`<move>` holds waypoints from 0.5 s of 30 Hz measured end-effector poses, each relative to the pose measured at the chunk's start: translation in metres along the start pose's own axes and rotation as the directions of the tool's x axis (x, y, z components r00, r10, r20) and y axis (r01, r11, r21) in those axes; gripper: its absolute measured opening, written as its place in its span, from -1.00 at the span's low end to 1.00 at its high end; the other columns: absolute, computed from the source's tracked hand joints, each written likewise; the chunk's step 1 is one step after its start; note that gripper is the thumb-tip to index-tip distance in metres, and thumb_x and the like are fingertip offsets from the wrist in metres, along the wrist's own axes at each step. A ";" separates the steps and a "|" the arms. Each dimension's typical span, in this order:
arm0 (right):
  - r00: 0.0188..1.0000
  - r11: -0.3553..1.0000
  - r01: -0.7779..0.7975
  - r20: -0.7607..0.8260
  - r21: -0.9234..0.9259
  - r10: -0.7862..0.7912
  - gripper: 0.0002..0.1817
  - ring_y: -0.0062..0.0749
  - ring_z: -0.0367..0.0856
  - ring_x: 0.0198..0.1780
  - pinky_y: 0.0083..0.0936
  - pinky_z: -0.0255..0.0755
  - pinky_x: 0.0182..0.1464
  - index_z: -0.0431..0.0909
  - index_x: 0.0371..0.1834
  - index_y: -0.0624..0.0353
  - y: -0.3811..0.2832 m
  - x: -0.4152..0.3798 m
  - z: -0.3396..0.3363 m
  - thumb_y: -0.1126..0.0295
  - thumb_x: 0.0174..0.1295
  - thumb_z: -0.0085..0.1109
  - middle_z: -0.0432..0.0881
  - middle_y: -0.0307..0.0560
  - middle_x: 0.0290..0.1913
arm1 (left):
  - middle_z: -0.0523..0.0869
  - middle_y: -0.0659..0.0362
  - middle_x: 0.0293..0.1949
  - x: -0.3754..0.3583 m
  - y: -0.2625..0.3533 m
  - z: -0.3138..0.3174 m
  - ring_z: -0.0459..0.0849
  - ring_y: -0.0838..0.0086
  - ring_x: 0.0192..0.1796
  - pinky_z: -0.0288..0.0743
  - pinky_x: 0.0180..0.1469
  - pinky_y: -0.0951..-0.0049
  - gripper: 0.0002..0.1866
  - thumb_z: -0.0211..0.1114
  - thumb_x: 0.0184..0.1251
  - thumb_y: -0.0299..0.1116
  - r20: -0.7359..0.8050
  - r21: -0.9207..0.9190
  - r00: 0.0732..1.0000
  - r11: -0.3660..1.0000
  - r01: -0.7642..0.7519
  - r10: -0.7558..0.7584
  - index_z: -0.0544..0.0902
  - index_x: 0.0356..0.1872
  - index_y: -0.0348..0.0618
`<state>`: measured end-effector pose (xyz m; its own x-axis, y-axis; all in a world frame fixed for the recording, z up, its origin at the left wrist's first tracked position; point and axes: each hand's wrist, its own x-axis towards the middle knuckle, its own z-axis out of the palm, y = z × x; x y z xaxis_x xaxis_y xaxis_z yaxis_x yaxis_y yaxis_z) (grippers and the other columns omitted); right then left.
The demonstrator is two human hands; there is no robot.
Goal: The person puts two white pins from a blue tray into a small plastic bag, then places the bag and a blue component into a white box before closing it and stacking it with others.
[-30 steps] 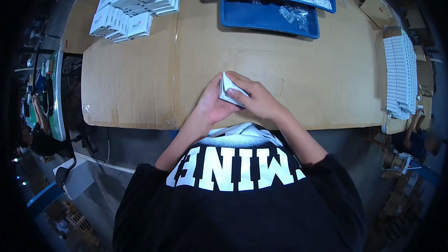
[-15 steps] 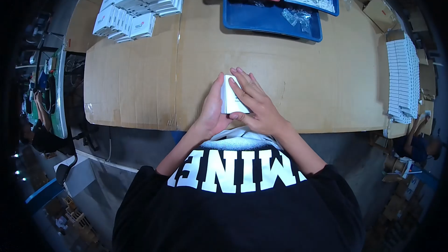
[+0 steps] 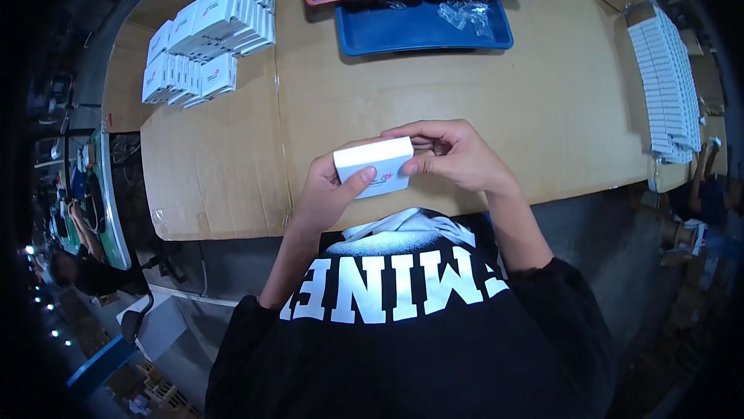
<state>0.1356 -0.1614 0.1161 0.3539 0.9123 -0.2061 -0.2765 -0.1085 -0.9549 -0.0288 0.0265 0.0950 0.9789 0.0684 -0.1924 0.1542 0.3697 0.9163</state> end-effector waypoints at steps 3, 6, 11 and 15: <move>0.993 1.000 -0.026 0.114 -0.004 0.026 -0.47 -0.45 0.72 0.13 -0.49 0.60 0.15 0.59 0.29 0.38 -0.008 -0.001 -0.006 0.60 0.22 0.47 0.77 0.05 0.10 | 0.76 0.04 0.16 -0.003 0.011 0.007 0.69 0.47 0.19 0.57 0.27 0.42 -0.50 0.38 0.48 -0.47 0.080 0.106 0.997 0.994 -0.022 0.014 0.56 0.39 -0.34; 0.987 1.000 0.008 0.163 0.024 -0.011 -0.50 -0.51 0.73 0.08 -0.54 0.61 0.09 0.62 0.24 0.37 -0.005 -0.001 -0.005 0.63 0.20 0.48 0.78 0.03 0.06 | 0.76 0.04 0.17 -0.003 0.014 0.005 0.69 0.47 0.19 0.56 0.27 0.43 -0.52 0.39 0.46 -0.50 0.126 0.107 0.992 0.993 -0.047 0.034 0.59 0.37 -0.33; 0.993 0.990 0.036 0.114 -0.140 -0.020 -0.48 -0.56 0.73 -0.01 -0.54 0.58 0.09 0.63 0.23 0.34 -0.005 -0.001 0.001 0.55 0.17 0.53 0.81 -0.06 -0.01 | 0.76 0.06 0.17 -0.004 0.012 0.000 0.70 0.48 0.18 0.57 0.26 0.45 -0.52 0.37 0.48 -0.50 0.106 0.110 0.993 0.992 -0.057 0.046 0.58 0.38 -0.31; 0.994 0.999 0.034 -0.105 0.041 -0.029 -0.44 -0.52 0.69 0.07 -0.51 0.56 0.11 0.59 0.26 0.32 -0.001 0.003 0.013 0.52 0.17 0.54 0.76 -0.08 0.05 | 0.75 0.07 0.19 -0.003 0.006 0.005 0.71 0.49 0.15 0.58 0.24 0.44 -0.51 0.38 0.48 -0.47 -0.051 0.058 0.999 0.998 -0.017 0.020 0.57 0.38 -0.32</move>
<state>0.1249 -0.1536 0.1189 0.4536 0.8686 -0.1996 -0.3009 -0.0615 -0.9517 -0.0304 0.0234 0.1025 0.9738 0.1224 -0.1918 0.1454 0.3138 0.9383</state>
